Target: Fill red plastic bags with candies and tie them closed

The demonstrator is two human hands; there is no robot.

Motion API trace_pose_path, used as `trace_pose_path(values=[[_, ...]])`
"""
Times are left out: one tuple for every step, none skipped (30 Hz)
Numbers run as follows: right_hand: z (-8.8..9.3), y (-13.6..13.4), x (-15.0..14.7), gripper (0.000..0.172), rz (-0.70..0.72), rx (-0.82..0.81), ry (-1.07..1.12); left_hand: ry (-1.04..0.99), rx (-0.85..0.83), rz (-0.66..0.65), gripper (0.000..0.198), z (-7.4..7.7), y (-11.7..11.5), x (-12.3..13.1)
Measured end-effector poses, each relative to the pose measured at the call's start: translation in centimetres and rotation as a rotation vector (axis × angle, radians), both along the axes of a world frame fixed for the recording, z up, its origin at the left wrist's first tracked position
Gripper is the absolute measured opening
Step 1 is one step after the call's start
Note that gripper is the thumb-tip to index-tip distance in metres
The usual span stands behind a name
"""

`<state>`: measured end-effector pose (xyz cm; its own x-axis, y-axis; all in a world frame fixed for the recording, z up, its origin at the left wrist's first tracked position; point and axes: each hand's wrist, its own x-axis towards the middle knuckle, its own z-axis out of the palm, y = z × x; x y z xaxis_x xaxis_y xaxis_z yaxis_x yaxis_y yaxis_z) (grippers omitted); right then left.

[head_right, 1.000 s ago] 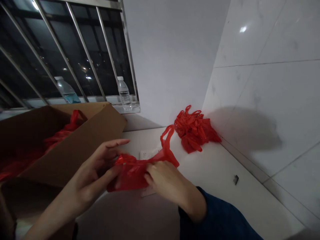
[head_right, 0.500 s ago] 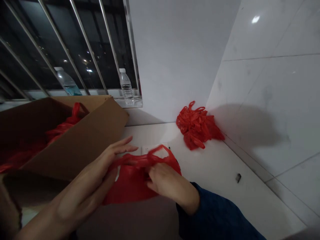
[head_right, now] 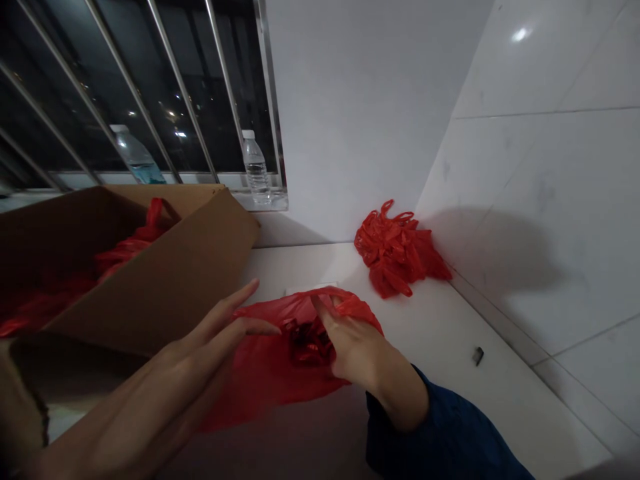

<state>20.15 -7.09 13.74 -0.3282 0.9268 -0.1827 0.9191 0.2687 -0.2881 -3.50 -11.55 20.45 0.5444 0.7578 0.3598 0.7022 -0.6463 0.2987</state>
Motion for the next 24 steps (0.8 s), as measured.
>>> trace_pose_path(values=[[0.2, -0.3, 0.1, 0.111, -0.003, 0.038, -0.011, 0.008, -0.014, 0.006, 0.052, 0.1, 0.0, 0.1], [0.5, -0.8, 0.3, 0.103, -0.014, 0.105, -0.02, 0.029, -0.024, 0.018, 0.049, 0.1, 0.0, 0.1], [0.8, -1.3, 0.6, 0.093, -0.028, 0.187, -0.027, 0.059, -0.031, 0.034, 0.047, 0.2, 0.0, 0.1], [1.2, -1.9, 1.0, 0.084, -0.045, 0.279, -0.034, 0.092, -0.032, 0.055, 0.045, 0.2, 0.0, 0.0], [1.6, -2.6, 1.4, 0.076, -0.068, 0.373, -0.044, 0.119, -0.024, 0.078, 0.044, 0.2, 0.0, -0.1], [2.0, -3.3, 1.8, 0.07, -0.097, 0.464, -0.06, 0.136, -0.006, 0.103, 0.043, 0.1, 0.0, -0.3], [2.4, -3.9, 2.2, 0.065, -0.134, 0.547, -0.083, 0.144, 0.017, 0.126, 0.043, 0.0, -0.1, -0.5], [2.9, -4.5, 2.6, 0.061, -0.177, 0.621, -0.111, 0.144, 0.047, 0.147, 0.041, -0.1, -0.2, -0.7], [3.3, -5.0, 2.9, 0.056, -0.225, 0.683, -0.14, 0.14, 0.077, 0.166, 0.039, -0.2, -0.3, -1.0], [3.6, -5.3, 3.2, 0.052, -0.27, 0.728, -0.168, 0.134, 0.106, 0.186, 0.036, -0.3, -0.4, -1.3], [4.0, -5.5, 3.4, 0.047, -0.309, 0.758, -0.188, 0.128, 0.13, 0.205, 0.034, -0.4, -0.4, -1.5], [4.2, -5.5, 3.4, 0.043, -0.336, 0.778, -0.199, 0.122, 0.152, 0.224, 0.032, -0.4, -0.5, -1.8], [4.4, -5.4, 3.5, 0.04, -0.356, 0.795, -0.198, 0.117, 0.165, 0.245, 0.032, -0.5, -0.4, -2.1], [4.5, -5.2, 3.4, 0.039, -0.37, 0.812, -0.188, 0.11, 0.169, 0.263, 0.033, -0.5, -0.4, -2.4], [4.6, -4.9, 3.4, 0.04, -0.38, 0.825, -0.173, 0.103, 0.167, 0.277, 0.035, -0.5, -0.4, -2.7], [4.6, -4.6, 3.4, 0.041, -0.38, 0.834, -0.156, 0.096, 0.16, 0.295, 0.038, -0.5, -0.3, -3.0], [4.6, -4.3, 3.5, 0.04, -0.371, 0.838, -0.139, 0.09, 0.149, 0.312, 0.041, -0.4, -0.3, -3.2], [4.6, -4.0, 3.6, 0.036, -0.352, 0.836, -0.124, 0.089, 0.138, 0.324, 0.042, -0.3, -0.3, -3.4], [4.6, -3.8, 3.9, 0.03, -0.323, 0.831, -0.108, 0.098, 0.124, 0.337, 0.042, -0.2, -0.4, -3.6], [4.6, -3.7, 4.2, 0.023, -0.284, 0.824, -0.087, 0.114, 0.11, 0.358, 0.04, 0.0, -0.4, -3.7], [4.6, -3.6, 4.6, 0.016, -0.242, 0.813, -0.057, 0.137, 0.093, 0.383, 0.038, 0.2, -0.5, -3.8], [4.5, -3.6, 5.0, 0.013, -0.204, 0.804, -0.019, 0.159, 0.075, 0.408, 0.037, 0.3, -0.6, -3.8], [4.5, -3.6, 5.3, 0.013, -0.17, 0.797, 0.024, 0.173, 0.057, 0.421, 0.036, 0.5, -0.6, -3.9], [4.5, -3.6, 5.6, 0.013, -0.139, 0.792, 0.067, 0.179, 0.041, 0.427, 0.037, 0.6, -0.6, -4.0]])
